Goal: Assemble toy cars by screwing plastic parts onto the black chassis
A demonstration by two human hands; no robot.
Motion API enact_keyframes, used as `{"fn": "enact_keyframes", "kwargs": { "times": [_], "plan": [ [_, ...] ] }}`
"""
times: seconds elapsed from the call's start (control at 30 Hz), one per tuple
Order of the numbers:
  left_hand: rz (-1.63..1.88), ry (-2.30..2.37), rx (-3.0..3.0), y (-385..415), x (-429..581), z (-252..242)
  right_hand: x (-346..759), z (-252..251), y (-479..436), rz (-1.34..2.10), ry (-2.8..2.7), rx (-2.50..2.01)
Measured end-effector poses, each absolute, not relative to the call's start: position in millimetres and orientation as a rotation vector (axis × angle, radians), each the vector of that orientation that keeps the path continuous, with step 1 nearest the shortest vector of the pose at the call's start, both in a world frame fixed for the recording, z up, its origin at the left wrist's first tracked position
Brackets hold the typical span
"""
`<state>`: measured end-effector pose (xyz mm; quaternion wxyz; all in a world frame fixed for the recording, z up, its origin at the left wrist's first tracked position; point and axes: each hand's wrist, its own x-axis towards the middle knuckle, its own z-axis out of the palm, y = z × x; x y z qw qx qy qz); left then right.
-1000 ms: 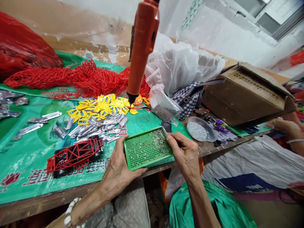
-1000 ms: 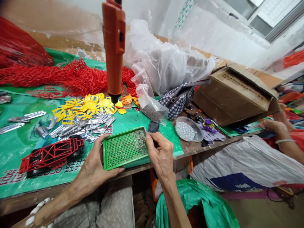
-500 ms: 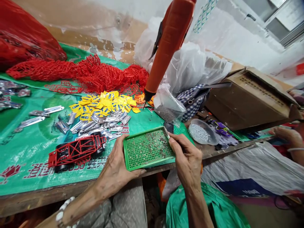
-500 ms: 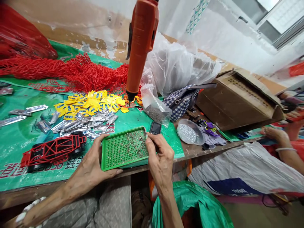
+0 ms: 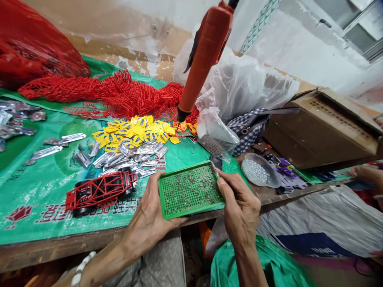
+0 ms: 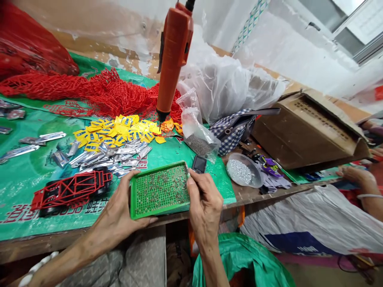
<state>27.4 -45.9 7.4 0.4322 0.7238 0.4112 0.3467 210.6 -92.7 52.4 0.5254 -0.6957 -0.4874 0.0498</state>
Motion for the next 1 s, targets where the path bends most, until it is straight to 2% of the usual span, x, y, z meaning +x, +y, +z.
{"fn": "enact_keyframes", "kwargs": {
  "times": [0.37,0.5,0.67,1.0],
  "plan": [
    [0.843,1.023,1.85,-40,15,14,216,49,-95,0.302,-1.109,-1.664],
    [0.93,0.995,1.909,-40,14,14,217,41,-94,0.293,-1.024,-1.657],
    [0.981,1.035,1.969,-39,16,8,212,25,-95,0.487,-1.125,-1.557],
    [1.03,1.027,2.013,-39,15,6,211,22,-99,0.505,-1.143,-1.59]
  ]
}}
